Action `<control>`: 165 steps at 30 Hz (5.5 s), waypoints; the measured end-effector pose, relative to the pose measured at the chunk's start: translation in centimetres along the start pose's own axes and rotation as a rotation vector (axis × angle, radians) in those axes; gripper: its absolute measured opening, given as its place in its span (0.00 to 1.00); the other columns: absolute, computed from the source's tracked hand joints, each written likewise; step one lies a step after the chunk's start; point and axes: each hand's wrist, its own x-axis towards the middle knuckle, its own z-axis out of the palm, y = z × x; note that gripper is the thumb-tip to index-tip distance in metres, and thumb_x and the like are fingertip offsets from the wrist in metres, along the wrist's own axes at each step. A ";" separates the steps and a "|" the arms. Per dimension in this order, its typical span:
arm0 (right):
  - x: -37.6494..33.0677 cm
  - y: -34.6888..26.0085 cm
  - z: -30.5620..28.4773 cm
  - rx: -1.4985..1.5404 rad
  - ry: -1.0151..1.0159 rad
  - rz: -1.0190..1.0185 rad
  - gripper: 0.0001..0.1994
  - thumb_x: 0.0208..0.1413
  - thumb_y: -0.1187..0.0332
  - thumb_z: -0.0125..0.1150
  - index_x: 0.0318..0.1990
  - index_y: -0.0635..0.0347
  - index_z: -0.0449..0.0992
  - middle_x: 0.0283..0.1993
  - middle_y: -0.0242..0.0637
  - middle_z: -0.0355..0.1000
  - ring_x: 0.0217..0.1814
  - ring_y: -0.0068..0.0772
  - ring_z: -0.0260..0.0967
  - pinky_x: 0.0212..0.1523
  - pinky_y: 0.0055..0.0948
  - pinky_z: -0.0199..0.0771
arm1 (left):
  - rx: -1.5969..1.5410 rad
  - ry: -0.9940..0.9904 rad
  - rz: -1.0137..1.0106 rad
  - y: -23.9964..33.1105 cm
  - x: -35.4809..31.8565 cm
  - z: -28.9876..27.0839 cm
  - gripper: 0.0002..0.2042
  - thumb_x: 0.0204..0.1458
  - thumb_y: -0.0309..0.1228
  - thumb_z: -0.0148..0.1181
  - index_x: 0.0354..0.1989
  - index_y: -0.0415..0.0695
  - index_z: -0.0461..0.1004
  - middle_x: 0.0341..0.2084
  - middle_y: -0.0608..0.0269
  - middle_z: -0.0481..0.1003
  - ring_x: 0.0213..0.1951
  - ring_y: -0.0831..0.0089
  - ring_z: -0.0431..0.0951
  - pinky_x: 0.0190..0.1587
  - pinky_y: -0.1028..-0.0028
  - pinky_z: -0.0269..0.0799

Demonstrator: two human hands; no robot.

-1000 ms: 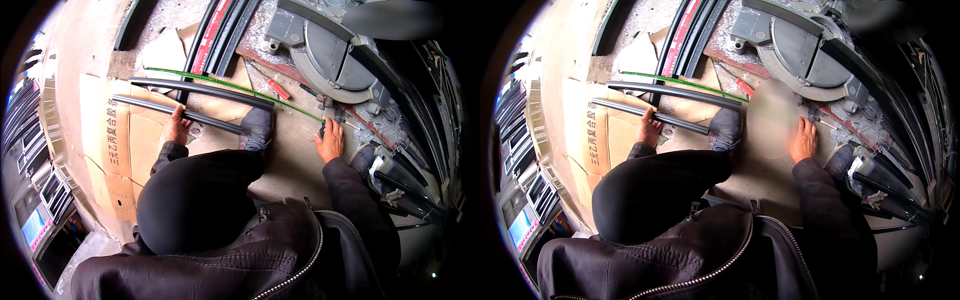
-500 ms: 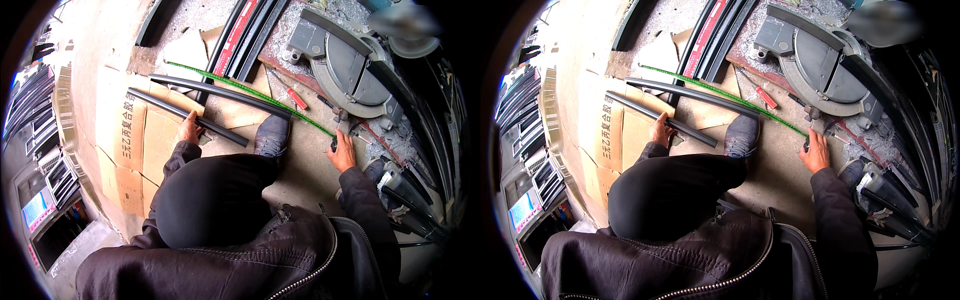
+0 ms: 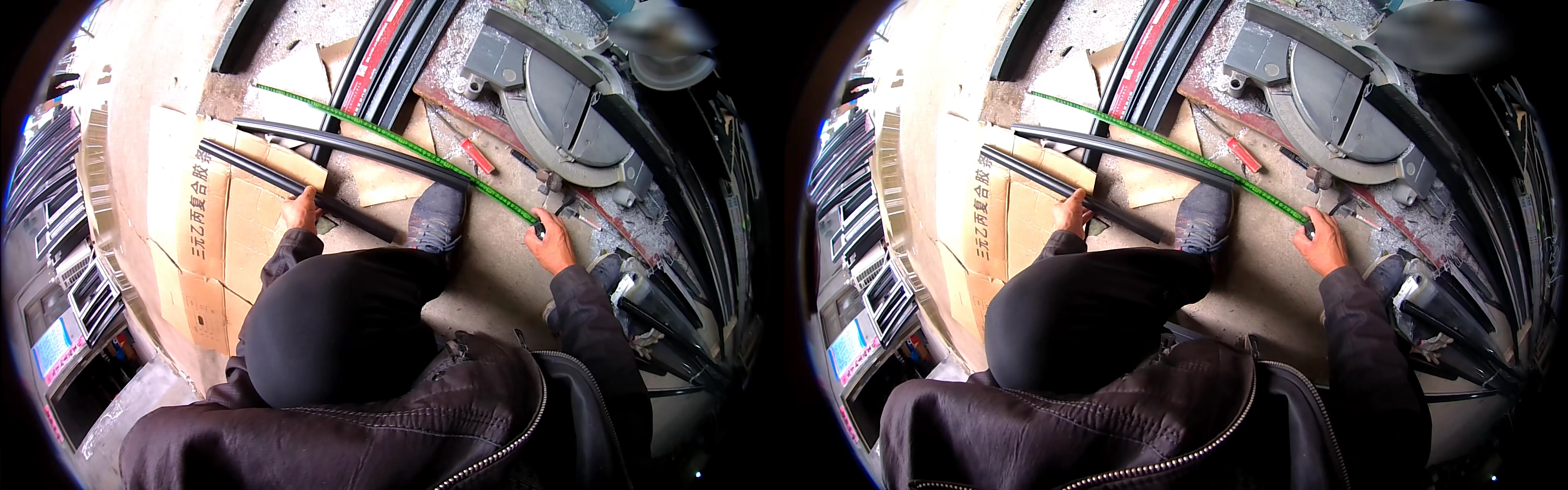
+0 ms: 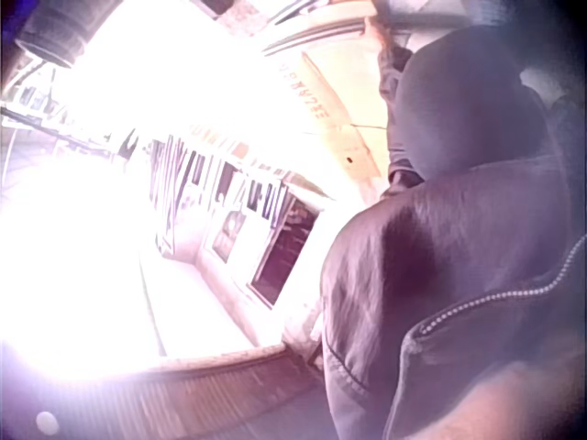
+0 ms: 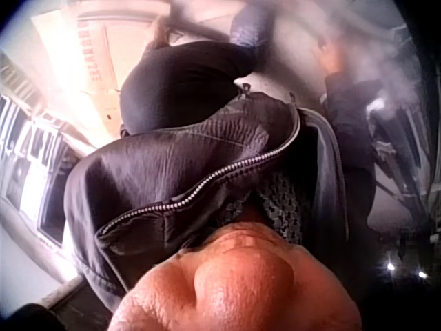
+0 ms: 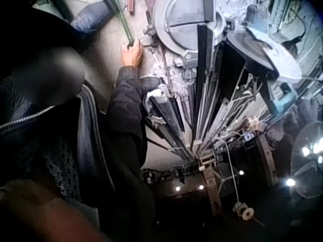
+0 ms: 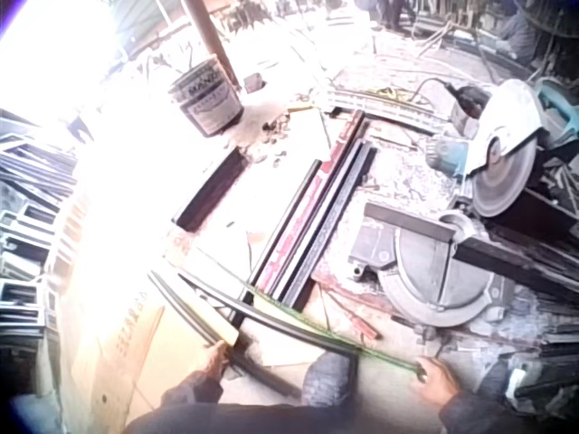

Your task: The person measures a long black profile with a tape measure and marks it with a marker. They then place the profile on a miter saw and cut it at the marked point. The person repeats this process for several other profiles, measuring, marking, and cutting them to specific lengths.

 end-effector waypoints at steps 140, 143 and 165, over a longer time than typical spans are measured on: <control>-11.3 -6.5 3.3 0.075 0.097 0.172 0.20 0.54 0.51 0.62 0.37 0.62 0.76 0.33 0.55 0.79 0.41 0.59 0.79 0.43 0.51 0.76 | -0.304 -0.610 1.164 34.4 -26.9 13.1 0.07 0.50 0.31 0.62 0.35 0.45 0.75 0.33 0.53 0.71 0.33 0.56 0.74 0.31 0.58 0.73; -11.4 -6.7 2.8 0.097 0.051 0.209 0.20 0.53 0.51 0.63 0.38 0.62 0.76 0.37 0.56 0.79 0.43 0.61 0.78 0.45 0.52 0.76 | -0.412 -0.649 1.201 34.4 -27.5 13.3 0.09 0.59 0.35 0.61 0.31 0.45 0.71 0.24 0.62 0.70 0.23 0.67 0.71 0.26 0.65 0.71; -9.5 -15.6 -18.0 -0.530 0.324 -0.114 0.16 0.54 0.58 0.70 0.39 0.60 0.75 0.35 0.50 0.80 0.39 0.59 0.79 0.41 0.53 0.78 | -0.272 -0.411 1.251 35.9 -32.7 11.2 0.07 0.52 0.34 0.64 0.26 0.46 0.76 0.20 0.65 0.75 0.25 0.70 0.77 0.30 0.67 0.72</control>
